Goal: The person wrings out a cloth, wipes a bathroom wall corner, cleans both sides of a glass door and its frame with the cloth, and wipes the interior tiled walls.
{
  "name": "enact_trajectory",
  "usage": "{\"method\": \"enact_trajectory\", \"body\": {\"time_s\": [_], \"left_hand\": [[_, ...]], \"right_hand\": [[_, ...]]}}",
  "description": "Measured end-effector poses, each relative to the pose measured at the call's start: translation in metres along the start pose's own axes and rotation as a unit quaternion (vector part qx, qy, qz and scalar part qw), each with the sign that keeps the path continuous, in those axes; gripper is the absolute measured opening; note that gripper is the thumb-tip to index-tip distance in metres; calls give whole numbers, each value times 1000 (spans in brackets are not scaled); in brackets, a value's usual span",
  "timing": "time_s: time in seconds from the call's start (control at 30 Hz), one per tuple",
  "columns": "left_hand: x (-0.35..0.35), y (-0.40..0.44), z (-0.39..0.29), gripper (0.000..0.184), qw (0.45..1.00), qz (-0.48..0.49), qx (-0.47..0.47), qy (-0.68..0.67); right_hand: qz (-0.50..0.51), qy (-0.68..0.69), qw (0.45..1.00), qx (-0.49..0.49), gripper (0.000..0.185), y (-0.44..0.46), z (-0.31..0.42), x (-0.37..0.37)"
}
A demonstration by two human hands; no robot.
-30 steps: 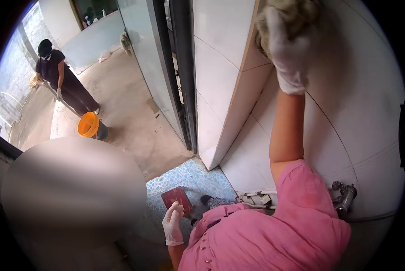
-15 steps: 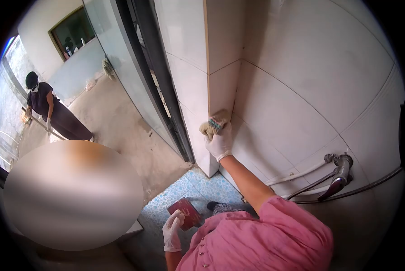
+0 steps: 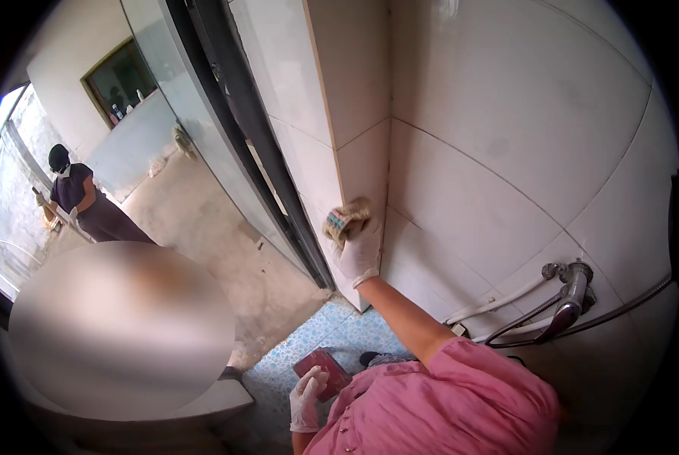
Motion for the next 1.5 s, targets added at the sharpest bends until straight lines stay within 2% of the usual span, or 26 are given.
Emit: {"method": "enact_trajectory", "body": {"time_s": [0.13,0.27,0.3,0.4,0.43,0.5,0.57,0.6,0.67,0.7,0.73,0.8,0.83,0.87,0.9,0.93,0.97,1.0,1.07,1.17,1.23,1.3,1.33,1.4,1.43,1.5], "left_hand": [[-7,7,-2,48,1000,-7,16,-6],[-16,15,-14,51,999,10,-43,12],[-17,16,-12,51,999,14,-46,12],[-15,16,-8,45,999,20,-44,12],[-13,13,-7,46,999,20,-40,9],[-18,10,-8,46,999,27,-47,4],[-19,0,-18,53,980,-13,-153,122],[-17,1,-17,53,980,-10,-157,121],[-12,1,-14,49,982,5,-142,123],[-7,7,-15,49,982,4,-141,123],[1,15,-9,47,994,-7,-96,47],[2,16,-6,49,998,-22,-59,-22],[0,18,-5,48,998,-23,-45,-36],[-2,21,-5,47,998,-23,-34,-50],[-6,23,-5,47,998,-23,-27,-52],[-10,24,-6,47,998,-16,-24,-50],[-13,26,-7,47,999,-8,-22,-47],[-15,27,-7,47,999,-7,-20,-49],[-19,28,-7,47,999,5,-11,-38],[-23,23,-15,46,999,11,-24,-25],[-22,19,-17,46,999,8,-35,-32],[-16,12,-15,46,999,-4,-37,-33],[-11,10,-11,46,999,1,-44,-30],[-1,11,0,50,999,-19,-16,-30],[-19,-8,-32,42,979,0,-153,135],[-17,-11,-28,40,986,-6,-134,97]], "right_hand": [[-159,26,978,130,59,56,57,43],[-122,60,982,131,61,-2,-16,-14],[-59,414,906,-56,58,-12,-39,-23],[-17,92,989,119,43,-5,-11,1],[-68,247,959,120,42,10,-4,15],[-96,404,901,124,40,57,21,53],[-71,566,805,165,39,126,58,97],[-46,640,739,204,39,165,81,121],[-6,686,666,293,38,233,124,167],[1,674,661,329,38,262,143,187],[-23,619,699,358,37,284,160,203],[-141,402,808,407,54,293,178,220],[-207,292,836,417,63,297,187,228],[-294,123,851,416,58,291,182,223],[-388,-42,832,395,54,285,177,219],[-257,181,862,398,42,282,157,203],[-110,391,835,372,31,275,136,180],[-140,267,888,347,29,255,112,159],[-152,70,940,298,30,194,58,110],[-48,-6,984,173,39,73,-73,-6],[38,68,997,8,44,-10,-144,-59],[94,188,948,-240,49,-80,-199,-95],[120,40,948,-291,49,-94,-210,-90],[146,8,924,-354,44,-105,-201,-67],[136,7,925,-355,44,-97,-194,-52],[97,55,958,-265,43,-68,-151,-14]]}}
Point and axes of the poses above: each hand's wrist, its own y-axis towards the middle knuckle, its own x-axis out of the back of the hand, z = x × y, the point moved 6 cm from there along y, towards the middle knuckle, and after that the axes turned 2 degrees about y, right-handed, at the moved point
